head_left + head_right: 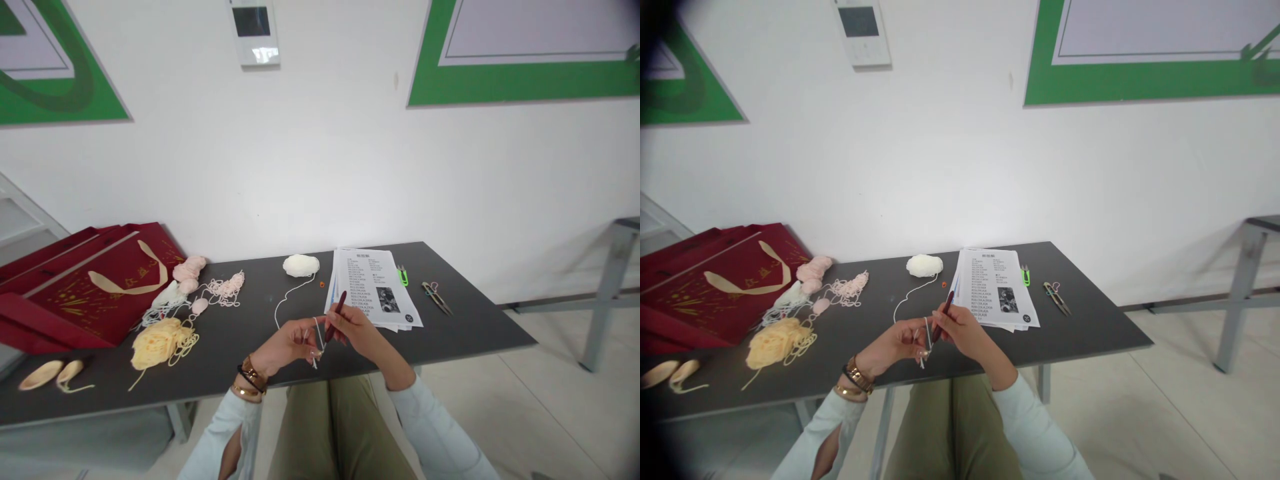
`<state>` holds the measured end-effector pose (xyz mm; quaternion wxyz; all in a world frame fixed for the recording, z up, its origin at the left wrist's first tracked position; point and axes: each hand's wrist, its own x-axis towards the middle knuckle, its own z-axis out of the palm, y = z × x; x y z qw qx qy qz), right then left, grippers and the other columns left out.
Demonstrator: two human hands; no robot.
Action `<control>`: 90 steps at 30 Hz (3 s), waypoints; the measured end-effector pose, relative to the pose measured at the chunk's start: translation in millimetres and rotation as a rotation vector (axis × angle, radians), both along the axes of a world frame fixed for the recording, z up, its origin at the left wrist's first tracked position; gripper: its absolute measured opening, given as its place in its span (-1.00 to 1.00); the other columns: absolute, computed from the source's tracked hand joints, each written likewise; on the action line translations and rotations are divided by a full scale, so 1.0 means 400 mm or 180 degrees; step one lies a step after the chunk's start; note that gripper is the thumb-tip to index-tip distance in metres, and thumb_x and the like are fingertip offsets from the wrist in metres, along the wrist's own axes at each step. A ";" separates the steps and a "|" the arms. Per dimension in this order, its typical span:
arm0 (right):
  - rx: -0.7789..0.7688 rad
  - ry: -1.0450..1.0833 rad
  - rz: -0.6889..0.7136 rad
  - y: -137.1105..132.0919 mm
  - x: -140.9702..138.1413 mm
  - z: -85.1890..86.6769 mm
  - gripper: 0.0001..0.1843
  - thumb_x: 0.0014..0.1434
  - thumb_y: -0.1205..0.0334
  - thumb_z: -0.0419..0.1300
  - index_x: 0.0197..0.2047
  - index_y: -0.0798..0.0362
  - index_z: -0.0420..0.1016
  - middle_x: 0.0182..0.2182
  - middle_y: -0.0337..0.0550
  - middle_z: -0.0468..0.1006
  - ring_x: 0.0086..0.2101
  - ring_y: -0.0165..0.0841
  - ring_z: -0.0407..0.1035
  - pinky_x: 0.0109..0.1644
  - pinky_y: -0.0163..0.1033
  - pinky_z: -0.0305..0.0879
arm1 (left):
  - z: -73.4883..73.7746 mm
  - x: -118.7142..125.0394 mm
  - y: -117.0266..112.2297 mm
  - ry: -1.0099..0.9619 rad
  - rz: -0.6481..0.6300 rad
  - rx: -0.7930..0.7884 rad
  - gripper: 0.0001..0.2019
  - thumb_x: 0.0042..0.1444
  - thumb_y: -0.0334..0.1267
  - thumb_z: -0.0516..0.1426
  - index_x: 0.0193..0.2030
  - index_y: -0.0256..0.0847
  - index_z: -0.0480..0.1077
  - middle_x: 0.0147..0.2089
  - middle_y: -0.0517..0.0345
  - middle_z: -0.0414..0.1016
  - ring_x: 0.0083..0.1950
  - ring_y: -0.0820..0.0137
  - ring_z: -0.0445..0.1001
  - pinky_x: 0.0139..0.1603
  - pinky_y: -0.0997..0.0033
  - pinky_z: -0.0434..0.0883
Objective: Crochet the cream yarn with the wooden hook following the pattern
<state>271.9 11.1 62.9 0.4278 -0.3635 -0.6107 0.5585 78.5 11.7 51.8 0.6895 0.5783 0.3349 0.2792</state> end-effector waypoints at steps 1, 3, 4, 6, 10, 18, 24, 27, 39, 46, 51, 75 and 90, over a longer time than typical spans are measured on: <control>-0.0124 0.0142 -0.0011 0.000 -0.001 -0.006 -0.59 0.16 -0.11 0.11 -0.48 0.07 0.38 -0.66 -0.33 0.32 -0.66 -0.50 0.14 -0.60 -0.37 0.02 | 0.001 0.002 -0.002 -0.0045 -0.0021 0.0010 -0.37 -0.13 -0.29 0.34 0.16 -0.24 0.38 -0.52 0.22 0.38 -0.51 0.50 0.31 -0.41 0.45 0.32; -0.0341 0.0392 -0.0013 -0.002 -0.002 -0.012 -0.57 0.11 -0.14 0.15 -0.49 0.08 0.38 -0.68 -0.33 0.32 -0.69 -0.52 0.14 -0.63 -0.38 0.00 | 0.001 0.004 -0.004 -0.0139 -0.0073 0.0033 -0.38 -0.10 -0.30 0.33 0.17 -0.23 0.37 -0.51 0.22 0.37 -0.50 0.50 0.31 -0.40 0.45 0.31; -0.0442 0.0514 -0.0008 -0.005 -0.002 -0.014 -0.58 0.10 -0.13 0.16 -0.49 0.08 0.38 -0.68 -0.33 0.33 -0.70 -0.52 0.14 -0.64 -0.39 0.00 | 0.002 0.005 -0.005 -0.0194 -0.0081 0.0042 -0.38 -0.09 -0.30 0.32 0.18 -0.23 0.36 -0.50 0.22 0.37 -0.50 0.50 0.31 -0.39 0.45 0.31; -0.0595 0.0780 -0.0034 -0.016 -0.002 -0.017 -0.61 0.10 -0.10 0.19 -0.48 0.08 0.38 -0.67 -0.33 0.35 -0.71 -0.53 0.15 -0.66 -0.39 0.00 | 0.001 0.007 -0.007 -0.0321 -0.0021 0.0048 -0.36 -0.07 -0.31 0.31 0.21 -0.22 0.33 -0.48 0.23 0.36 -0.48 0.50 0.31 -0.39 0.45 0.30; -0.0469 0.1060 -0.0426 -0.065 -0.004 -0.036 -0.66 0.14 -0.04 0.18 -0.42 0.09 0.42 -0.66 -0.30 0.39 -0.69 -0.52 0.18 -0.63 -0.38 0.05 | -0.009 0.020 -0.017 -0.0612 0.0393 0.0032 -0.32 -0.06 -0.33 0.30 0.25 -0.17 0.26 -0.46 0.26 0.34 -0.47 0.51 0.30 -0.39 0.47 0.28; -0.0206 0.1564 -0.1430 -0.204 -0.032 -0.076 -0.75 0.22 0.06 0.14 -0.36 0.05 0.46 -0.58 -0.29 0.40 -0.61 -0.51 0.22 -0.57 -0.39 0.12 | -0.032 0.061 -0.060 -0.0936 0.0364 0.0026 -0.31 -0.06 -0.35 0.30 0.26 -0.18 0.25 -0.46 0.25 0.40 -0.46 0.53 0.32 -0.38 0.50 0.26; -0.0275 0.1896 -0.1468 -0.241 -0.031 -0.078 -0.80 0.21 0.11 0.17 -0.34 0.03 0.50 -0.56 -0.28 0.44 -0.58 -0.51 0.28 -0.55 -0.42 0.20 | -0.019 0.078 -0.080 -0.1135 0.0184 -0.0267 -0.33 -0.08 -0.42 0.31 0.22 -0.14 0.30 -0.46 0.27 0.35 -0.46 0.56 0.32 -0.43 0.54 0.21; -0.0571 0.2262 -0.1239 -0.242 -0.024 -0.078 -0.81 0.18 0.10 0.20 -0.32 0.05 0.52 -0.56 -0.23 0.50 -0.57 -0.47 0.35 -0.53 -0.40 0.28 | -0.011 0.093 -0.093 -0.1454 0.0195 -0.0456 -0.32 -0.08 -0.43 0.30 0.24 -0.14 0.28 -0.46 0.27 0.32 -0.47 0.56 0.31 -0.44 0.53 0.23; -0.0932 0.2819 -0.1314 -0.242 -0.026 -0.079 -0.81 0.12 0.15 0.27 -0.27 0.10 0.55 -0.49 -0.14 0.60 -0.50 -0.45 0.44 -0.43 -0.39 0.40 | -0.001 0.131 -0.158 -0.2208 0.1249 -0.0911 -0.34 0.00 -0.51 0.22 0.28 -0.18 0.21 -0.38 0.24 0.32 -0.40 0.55 0.34 -0.29 0.50 0.33; -0.0970 0.2395 -0.1458 -0.229 -0.037 -0.075 -0.80 0.11 0.13 0.28 -0.24 0.08 0.56 -0.45 -0.15 0.62 -0.47 -0.44 0.46 -0.39 -0.37 0.42 | -0.007 0.145 -0.185 -0.1877 0.1816 -0.0599 -0.27 0.05 -0.45 0.22 0.34 -0.03 0.08 -0.38 0.28 0.37 -0.37 0.55 0.38 -0.24 0.51 0.35; -0.0407 0.1618 -0.1698 -0.225 -0.033 -0.066 -0.82 0.15 0.12 0.23 -0.24 0.03 0.56 -0.43 -0.17 0.62 -0.48 -0.42 0.46 -0.37 -0.33 0.42 | -0.011 0.136 -0.183 -0.1916 0.1883 -0.0580 -0.26 0.03 -0.47 0.23 0.34 -0.05 0.09 -0.41 0.29 0.37 -0.41 0.59 0.34 -0.27 0.56 0.33; -0.1395 0.2709 -0.0786 -0.195 -0.014 -0.070 -0.81 0.08 0.17 0.30 -0.43 0.10 0.44 -0.67 -0.33 0.43 -0.68 -0.50 0.30 -0.55 -0.38 0.37 | -0.031 0.096 -0.155 -0.2016 0.0710 -0.0932 -0.40 -0.03 -0.40 0.28 0.20 -0.23 0.32 -0.43 0.24 0.32 -0.43 0.53 0.33 -0.36 0.49 0.28; -0.0317 0.1881 -0.1237 -0.256 0.012 -0.032 -0.82 0.13 0.18 0.26 -0.46 0.07 0.48 -0.61 -0.27 0.47 -0.59 -0.47 0.35 -0.49 -0.37 0.28 | 0.011 0.108 -0.179 -0.1492 0.1025 -0.0242 -0.40 -0.01 -0.38 0.28 0.22 -0.11 0.31 -0.43 0.24 0.35 -0.41 0.52 0.33 -0.36 0.50 0.24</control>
